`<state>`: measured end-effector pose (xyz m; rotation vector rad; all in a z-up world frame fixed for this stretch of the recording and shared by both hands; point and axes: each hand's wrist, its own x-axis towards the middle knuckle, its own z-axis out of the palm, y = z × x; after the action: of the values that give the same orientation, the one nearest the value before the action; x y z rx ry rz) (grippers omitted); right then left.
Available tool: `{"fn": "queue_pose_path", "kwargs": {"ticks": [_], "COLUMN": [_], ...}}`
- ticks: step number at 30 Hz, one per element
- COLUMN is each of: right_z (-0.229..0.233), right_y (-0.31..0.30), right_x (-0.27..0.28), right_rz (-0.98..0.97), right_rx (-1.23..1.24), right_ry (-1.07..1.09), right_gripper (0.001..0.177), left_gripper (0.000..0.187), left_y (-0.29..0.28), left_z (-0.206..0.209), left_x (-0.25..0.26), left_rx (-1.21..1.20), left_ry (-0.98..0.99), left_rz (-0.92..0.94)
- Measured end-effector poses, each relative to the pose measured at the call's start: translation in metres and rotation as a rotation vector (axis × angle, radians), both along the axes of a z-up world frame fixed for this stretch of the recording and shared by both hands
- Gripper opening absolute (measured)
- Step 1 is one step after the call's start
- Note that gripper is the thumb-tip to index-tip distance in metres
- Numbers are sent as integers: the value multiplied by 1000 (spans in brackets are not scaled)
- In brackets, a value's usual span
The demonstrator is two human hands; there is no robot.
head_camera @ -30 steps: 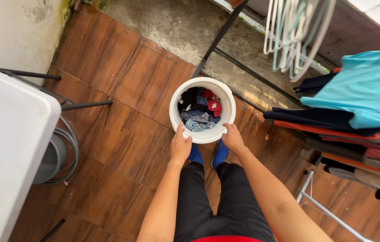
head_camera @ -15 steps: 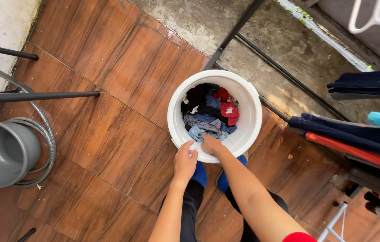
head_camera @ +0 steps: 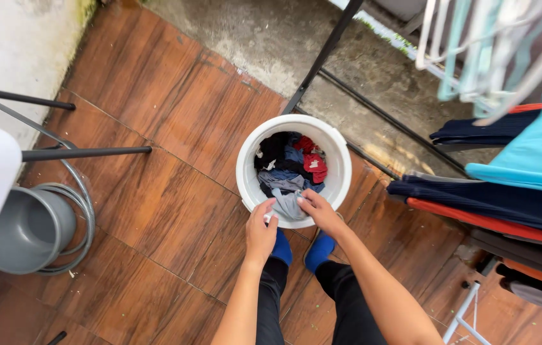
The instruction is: Hanging wet clothes on a drying rack using hangers.
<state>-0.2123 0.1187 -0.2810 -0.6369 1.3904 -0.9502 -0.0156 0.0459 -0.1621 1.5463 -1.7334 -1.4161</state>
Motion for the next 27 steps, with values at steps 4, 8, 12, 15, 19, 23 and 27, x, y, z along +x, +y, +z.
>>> {"fn": "queue_pose_path", "kwargs": {"ticks": [4,8,12,15,19,23,27], "right_z": [226,344,416,503,589,650,629], "right_y": [-2,21,56,82,109,134,166], "right_x": [-28,-66,-102,-122,-129,-126,-137], "right_rz": [-87,32,87,296,505,551,138], "right_rx": [10,-13,-126,-271,-313,-320,-445], "right_ry": [-187,-252,-55,529,1038,1452,1502], "right_gripper": [21,23,19,24,30,38,34], "left_gripper": [48,33,22,20,21,29,33], "left_y": [-17,-16,-20,-24,-13,7,40], "left_z": [125,217,301,369,472,505,499], "left_x": [-31,-59,-65,-67,-70,-94,-124], "left_rx": [-219,-5,100,10,0,-539,-680], "left_ry": [341,345,499,378,377,-52,-444], "left_rz": [-207,-553,-620,-768,-916,-1088,-766]}}
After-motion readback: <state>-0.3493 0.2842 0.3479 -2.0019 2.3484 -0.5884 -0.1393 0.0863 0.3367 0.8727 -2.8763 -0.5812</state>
